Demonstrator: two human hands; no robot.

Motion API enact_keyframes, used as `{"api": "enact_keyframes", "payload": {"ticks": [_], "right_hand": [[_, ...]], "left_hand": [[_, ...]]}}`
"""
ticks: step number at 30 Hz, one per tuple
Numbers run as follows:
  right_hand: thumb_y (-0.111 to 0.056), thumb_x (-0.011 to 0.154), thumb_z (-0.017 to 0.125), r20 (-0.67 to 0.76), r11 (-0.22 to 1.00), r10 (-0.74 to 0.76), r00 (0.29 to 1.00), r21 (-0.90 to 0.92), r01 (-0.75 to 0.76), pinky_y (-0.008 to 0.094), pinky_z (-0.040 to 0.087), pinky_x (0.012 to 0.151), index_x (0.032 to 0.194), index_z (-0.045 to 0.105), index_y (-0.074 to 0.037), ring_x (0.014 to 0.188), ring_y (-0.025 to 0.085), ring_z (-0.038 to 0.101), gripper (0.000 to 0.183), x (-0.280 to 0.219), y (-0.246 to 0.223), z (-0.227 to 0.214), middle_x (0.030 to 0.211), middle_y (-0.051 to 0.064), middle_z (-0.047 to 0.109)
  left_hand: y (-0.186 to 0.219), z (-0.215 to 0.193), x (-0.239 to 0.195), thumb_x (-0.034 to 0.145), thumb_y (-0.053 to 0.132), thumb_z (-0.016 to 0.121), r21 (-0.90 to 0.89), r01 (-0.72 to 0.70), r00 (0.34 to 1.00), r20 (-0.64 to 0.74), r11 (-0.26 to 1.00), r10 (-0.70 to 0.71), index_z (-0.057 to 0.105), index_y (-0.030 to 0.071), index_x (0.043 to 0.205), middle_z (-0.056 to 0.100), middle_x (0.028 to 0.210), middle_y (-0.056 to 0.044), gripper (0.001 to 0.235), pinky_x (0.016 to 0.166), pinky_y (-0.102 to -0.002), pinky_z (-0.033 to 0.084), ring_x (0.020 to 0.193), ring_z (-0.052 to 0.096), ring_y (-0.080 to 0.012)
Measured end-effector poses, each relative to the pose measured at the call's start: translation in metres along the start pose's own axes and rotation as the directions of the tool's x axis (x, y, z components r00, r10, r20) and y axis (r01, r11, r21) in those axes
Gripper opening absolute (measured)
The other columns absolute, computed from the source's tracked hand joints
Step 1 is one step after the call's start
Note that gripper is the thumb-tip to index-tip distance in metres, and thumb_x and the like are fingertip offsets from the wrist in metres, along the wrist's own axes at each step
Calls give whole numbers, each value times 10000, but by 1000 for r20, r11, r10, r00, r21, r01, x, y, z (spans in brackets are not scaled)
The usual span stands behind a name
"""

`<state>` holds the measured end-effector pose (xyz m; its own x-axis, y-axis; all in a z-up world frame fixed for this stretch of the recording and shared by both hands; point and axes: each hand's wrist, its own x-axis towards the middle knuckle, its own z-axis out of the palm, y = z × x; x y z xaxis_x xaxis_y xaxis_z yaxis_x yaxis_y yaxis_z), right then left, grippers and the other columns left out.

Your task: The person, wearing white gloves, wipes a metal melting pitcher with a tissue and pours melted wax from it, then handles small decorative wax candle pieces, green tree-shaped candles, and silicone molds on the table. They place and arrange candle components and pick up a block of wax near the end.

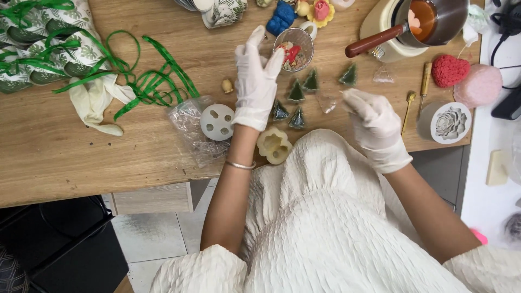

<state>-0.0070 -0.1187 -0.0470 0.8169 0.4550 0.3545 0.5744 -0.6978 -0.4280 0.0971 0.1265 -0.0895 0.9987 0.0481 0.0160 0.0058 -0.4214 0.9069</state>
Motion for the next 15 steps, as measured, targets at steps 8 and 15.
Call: {"api": "enact_keyframes", "payload": {"ticks": [8, 15], "right_hand": [[-33, 993, 772, -73, 597, 786, 614, 348, -723, 251, 544, 819, 1154, 710, 7, 938, 127, 658, 177, -73, -30, 14, 1093, 117, 727], [-54, 986, 716, 44, 492, 845, 533, 326, -807, 253, 572, 896, 1154, 719, 33, 991, 131, 724, 189, -95, -4, 74, 1110, 144, 765]], "left_hand": [[-34, -73, -113, 1013, 166, 692, 159, -51, 998, 39, 986, 46, 556, 84, 1423, 598, 1327, -107, 440, 1013, -368, 507, 1122, 579, -235], [-10, -67, -152, 819, 410, 826, 410, -211, 944, 320, 887, 76, 561, 97, 1400, 551, 1354, -142, 711, 1070, -449, 453, 1279, 541, -323]]}}
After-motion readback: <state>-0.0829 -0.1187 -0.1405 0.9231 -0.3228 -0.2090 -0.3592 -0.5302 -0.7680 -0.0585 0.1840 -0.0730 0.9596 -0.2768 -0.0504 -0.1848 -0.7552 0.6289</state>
